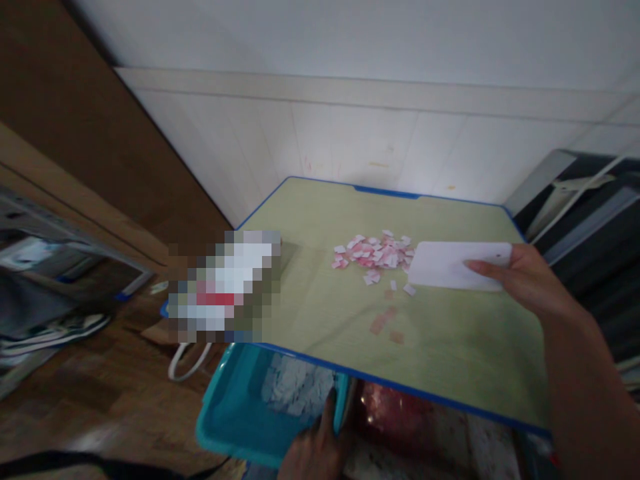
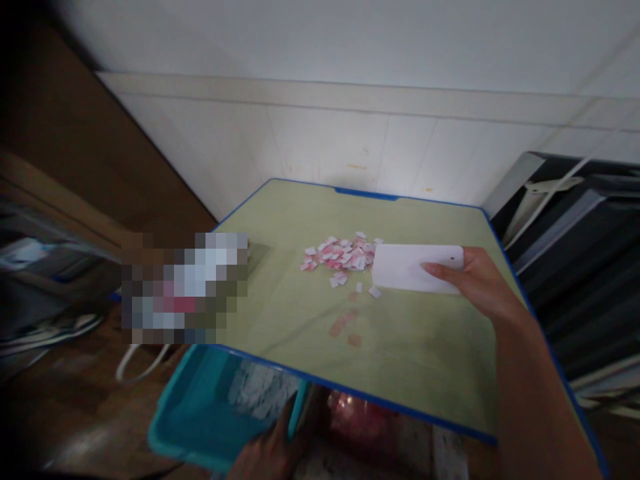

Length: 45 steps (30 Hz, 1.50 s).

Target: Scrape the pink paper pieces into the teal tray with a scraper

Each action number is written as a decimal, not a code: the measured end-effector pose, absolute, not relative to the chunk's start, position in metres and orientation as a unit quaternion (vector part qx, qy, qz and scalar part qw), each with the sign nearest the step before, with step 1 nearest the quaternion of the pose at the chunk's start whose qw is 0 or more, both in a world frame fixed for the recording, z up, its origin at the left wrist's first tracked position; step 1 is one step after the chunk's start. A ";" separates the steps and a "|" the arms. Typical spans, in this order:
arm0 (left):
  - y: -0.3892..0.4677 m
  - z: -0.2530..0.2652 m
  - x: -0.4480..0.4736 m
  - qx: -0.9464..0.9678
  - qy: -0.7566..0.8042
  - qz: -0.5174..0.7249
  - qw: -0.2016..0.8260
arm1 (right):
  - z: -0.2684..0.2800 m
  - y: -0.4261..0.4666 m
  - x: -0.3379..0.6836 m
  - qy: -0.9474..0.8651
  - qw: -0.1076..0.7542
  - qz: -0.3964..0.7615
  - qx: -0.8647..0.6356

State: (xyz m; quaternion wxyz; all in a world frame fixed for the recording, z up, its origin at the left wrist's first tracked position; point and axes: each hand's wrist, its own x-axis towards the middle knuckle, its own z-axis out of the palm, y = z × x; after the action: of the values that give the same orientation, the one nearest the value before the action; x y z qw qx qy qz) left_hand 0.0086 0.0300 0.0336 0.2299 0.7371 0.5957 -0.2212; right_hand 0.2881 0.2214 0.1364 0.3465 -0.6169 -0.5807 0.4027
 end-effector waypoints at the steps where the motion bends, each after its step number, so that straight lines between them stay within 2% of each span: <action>1: 0.031 0.035 0.009 0.739 0.592 -0.224 0.231 | 0.136 0.221 0.287 -0.586 0.343 0.401 -0.615; 9: 0.032 0.040 0.009 0.737 0.595 -0.213 0.239 | 0.140 0.218 0.285 -0.614 0.311 0.417 -0.594; 19: 0.031 0.037 0.009 0.737 0.595 -0.219 0.236 | 0.138 0.223 0.289 -0.564 0.369 0.359 -0.646; 25: 0.029 0.033 0.008 0.739 0.596 -0.212 0.233 | 0.140 0.220 0.298 -0.572 0.335 0.386 -0.641; 31: 0.029 0.028 0.007 0.732 0.599 -0.216 0.242 | 0.132 0.223 0.291 -0.555 0.403 0.356 -0.635; 39: 0.026 0.025 0.005 0.735 0.595 -0.206 0.251 | 0.131 0.224 0.273 -0.576 0.356 0.418 -0.606; 45: 0.028 0.028 0.006 0.732 0.600 -0.186 0.265 | 0.135 0.222 0.292 -0.546 0.409 0.401 -0.612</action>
State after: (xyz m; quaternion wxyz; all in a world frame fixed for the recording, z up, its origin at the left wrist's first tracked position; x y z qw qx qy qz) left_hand 0.0065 0.0282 0.0280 0.2648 0.7315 0.6003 -0.1856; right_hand 0.2922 0.2218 0.1347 0.4088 -0.6118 -0.5459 0.4007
